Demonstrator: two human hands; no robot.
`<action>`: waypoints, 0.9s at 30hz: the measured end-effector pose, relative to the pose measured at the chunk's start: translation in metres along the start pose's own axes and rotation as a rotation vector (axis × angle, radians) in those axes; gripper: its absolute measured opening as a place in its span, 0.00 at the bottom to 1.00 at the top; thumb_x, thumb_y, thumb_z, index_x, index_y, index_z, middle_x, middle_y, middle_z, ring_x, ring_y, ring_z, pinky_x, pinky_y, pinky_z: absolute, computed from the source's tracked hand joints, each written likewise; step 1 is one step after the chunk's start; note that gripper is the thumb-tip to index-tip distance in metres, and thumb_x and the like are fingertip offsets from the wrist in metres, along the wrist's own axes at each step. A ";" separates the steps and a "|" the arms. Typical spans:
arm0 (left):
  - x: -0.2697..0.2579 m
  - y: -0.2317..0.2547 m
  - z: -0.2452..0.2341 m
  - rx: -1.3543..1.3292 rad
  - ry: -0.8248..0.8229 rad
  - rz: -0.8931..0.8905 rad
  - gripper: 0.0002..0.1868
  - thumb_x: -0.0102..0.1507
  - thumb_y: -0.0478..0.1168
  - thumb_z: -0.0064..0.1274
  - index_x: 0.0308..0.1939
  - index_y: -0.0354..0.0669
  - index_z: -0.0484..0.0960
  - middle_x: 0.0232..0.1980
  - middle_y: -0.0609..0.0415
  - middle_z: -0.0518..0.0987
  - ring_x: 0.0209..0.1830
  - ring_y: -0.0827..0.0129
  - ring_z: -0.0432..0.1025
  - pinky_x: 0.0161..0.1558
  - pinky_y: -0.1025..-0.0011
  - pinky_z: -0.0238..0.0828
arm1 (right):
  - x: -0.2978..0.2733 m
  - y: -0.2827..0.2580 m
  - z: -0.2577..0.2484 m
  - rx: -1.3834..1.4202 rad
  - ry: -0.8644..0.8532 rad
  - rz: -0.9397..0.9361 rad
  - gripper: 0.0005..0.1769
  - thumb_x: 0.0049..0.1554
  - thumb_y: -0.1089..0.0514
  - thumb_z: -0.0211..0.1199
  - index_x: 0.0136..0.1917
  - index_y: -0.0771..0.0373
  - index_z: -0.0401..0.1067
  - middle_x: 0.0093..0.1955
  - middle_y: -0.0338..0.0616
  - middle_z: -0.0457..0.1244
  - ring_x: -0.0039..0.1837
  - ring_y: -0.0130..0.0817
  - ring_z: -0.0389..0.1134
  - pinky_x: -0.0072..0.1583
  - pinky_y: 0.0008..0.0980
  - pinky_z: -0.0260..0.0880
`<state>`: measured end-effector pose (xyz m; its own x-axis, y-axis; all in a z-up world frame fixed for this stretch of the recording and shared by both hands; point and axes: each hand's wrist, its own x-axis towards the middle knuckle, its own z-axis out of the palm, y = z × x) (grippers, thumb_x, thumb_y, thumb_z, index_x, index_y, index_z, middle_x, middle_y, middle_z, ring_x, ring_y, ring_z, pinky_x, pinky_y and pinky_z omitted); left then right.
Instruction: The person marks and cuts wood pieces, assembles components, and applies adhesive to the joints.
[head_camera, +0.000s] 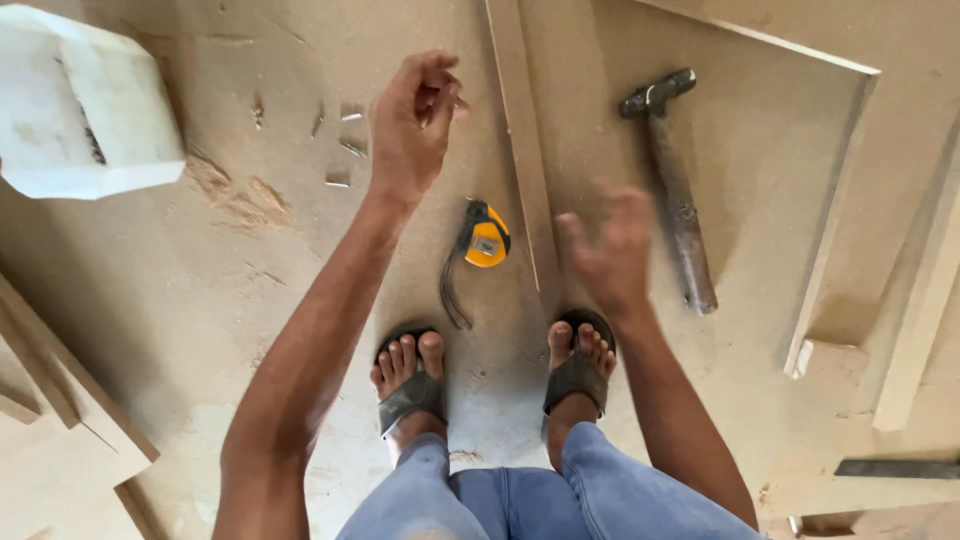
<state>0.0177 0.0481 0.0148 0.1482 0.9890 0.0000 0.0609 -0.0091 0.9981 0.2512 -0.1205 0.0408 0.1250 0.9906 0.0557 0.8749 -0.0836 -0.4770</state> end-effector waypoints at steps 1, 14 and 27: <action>0.004 -0.003 -0.003 0.030 0.022 0.051 0.13 0.69 0.25 0.54 0.57 0.33 0.78 0.42 0.56 0.81 0.40 0.77 0.78 0.42 0.79 0.76 | 0.000 0.013 -0.009 -0.065 0.066 0.053 0.32 0.63 0.47 0.70 0.71 0.66 0.64 0.64 0.61 0.58 0.68 0.58 0.61 0.68 0.53 0.62; 0.112 -0.053 0.039 0.169 0.322 0.157 0.05 0.67 0.27 0.60 0.44 0.33 0.79 0.38 0.55 0.79 0.37 0.75 0.74 0.42 0.77 0.75 | 0.051 0.051 -0.025 0.254 0.026 0.423 0.13 0.68 0.54 0.59 0.55 0.67 0.71 0.39 0.49 0.66 0.38 0.43 0.68 0.41 0.39 0.67; 0.144 -0.059 0.060 0.000 0.211 0.191 0.04 0.68 0.28 0.60 0.46 0.31 0.81 0.50 0.54 0.78 0.45 0.74 0.76 0.49 0.76 0.77 | 0.132 0.015 -0.013 0.677 -0.164 0.424 0.15 0.68 0.52 0.55 0.50 0.68 0.71 0.35 0.38 0.66 0.34 0.22 0.65 0.36 0.26 0.67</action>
<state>0.0949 0.1822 -0.0473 -0.0521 0.9783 0.2006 0.0518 -0.1980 0.9788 0.2869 0.0075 0.0520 0.2665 0.8970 -0.3526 0.2896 -0.4235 -0.8584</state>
